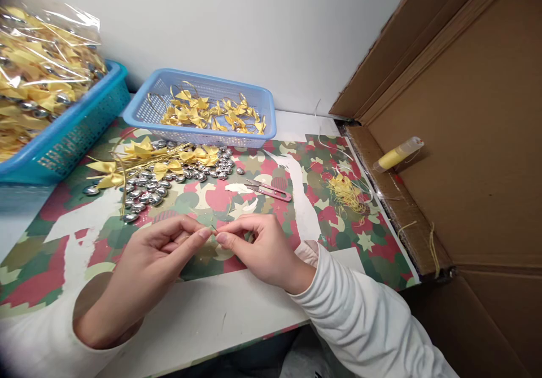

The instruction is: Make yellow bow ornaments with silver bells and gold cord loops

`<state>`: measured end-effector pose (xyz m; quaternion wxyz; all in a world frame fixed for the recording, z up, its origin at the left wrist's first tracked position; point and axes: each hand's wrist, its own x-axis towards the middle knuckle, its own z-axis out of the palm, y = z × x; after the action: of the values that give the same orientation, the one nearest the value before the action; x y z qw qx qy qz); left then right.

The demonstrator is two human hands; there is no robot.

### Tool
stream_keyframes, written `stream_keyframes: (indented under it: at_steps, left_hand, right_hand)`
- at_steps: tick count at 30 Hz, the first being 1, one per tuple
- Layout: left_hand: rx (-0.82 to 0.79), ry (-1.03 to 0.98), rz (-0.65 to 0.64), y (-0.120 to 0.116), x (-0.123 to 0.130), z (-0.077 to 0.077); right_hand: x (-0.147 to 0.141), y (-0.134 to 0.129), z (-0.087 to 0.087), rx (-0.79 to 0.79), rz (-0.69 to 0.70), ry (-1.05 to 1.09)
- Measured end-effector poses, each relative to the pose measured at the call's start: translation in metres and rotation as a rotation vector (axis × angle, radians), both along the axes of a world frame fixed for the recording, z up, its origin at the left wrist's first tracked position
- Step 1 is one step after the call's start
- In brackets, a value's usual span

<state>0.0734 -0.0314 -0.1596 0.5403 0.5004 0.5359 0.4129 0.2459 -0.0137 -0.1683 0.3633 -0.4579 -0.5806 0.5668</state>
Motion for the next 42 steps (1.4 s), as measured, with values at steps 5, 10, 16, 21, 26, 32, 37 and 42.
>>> stream_keyframes:
  at_steps: [5, 10, 16, 21, 26, 32, 37, 42]
  left_hand:
    - [0.007, 0.017, 0.000, -0.0009, -0.0007, -0.0009]
    - [0.012, 0.022, -0.002, -0.0004, 0.0003, -0.0019]
    - [0.001, 0.035, 0.000, -0.0019, -0.0016, -0.0034]
    - [0.003, 0.037, 0.000, -0.0001, 0.0003, -0.0022]
    - [0.000, 0.039, 0.006, 0.0002, 0.0012, 0.0002]
    - [-0.006, 0.035, 0.004, -0.0016, -0.0007, -0.0013]
    - [-0.007, 0.035, 0.006, -0.0008, 0.0005, -0.0017]
    - [-0.013, 0.040, 0.000, -0.0006, -0.0005, -0.0017]
  right_hand:
    - [-0.0008, 0.0001, -0.0005, -0.012, -0.009, 0.011]
    - [-0.0013, -0.0003, -0.0006, -0.016, -0.018, 0.013]
    - [-0.0012, -0.0002, -0.0013, -0.002, -0.017, 0.019]
    - [-0.0017, -0.0005, -0.0016, 0.007, -0.014, 0.024]
    - [-0.0020, -0.0005, -0.0011, 0.015, -0.014, 0.023]
    - [-0.0020, -0.0012, -0.0003, 0.023, -0.016, 0.014]
    - [-0.0022, -0.0015, -0.0006, 0.024, -0.016, 0.008]
    - [-0.0020, -0.0014, -0.0004, 0.024, -0.014, 0.012]
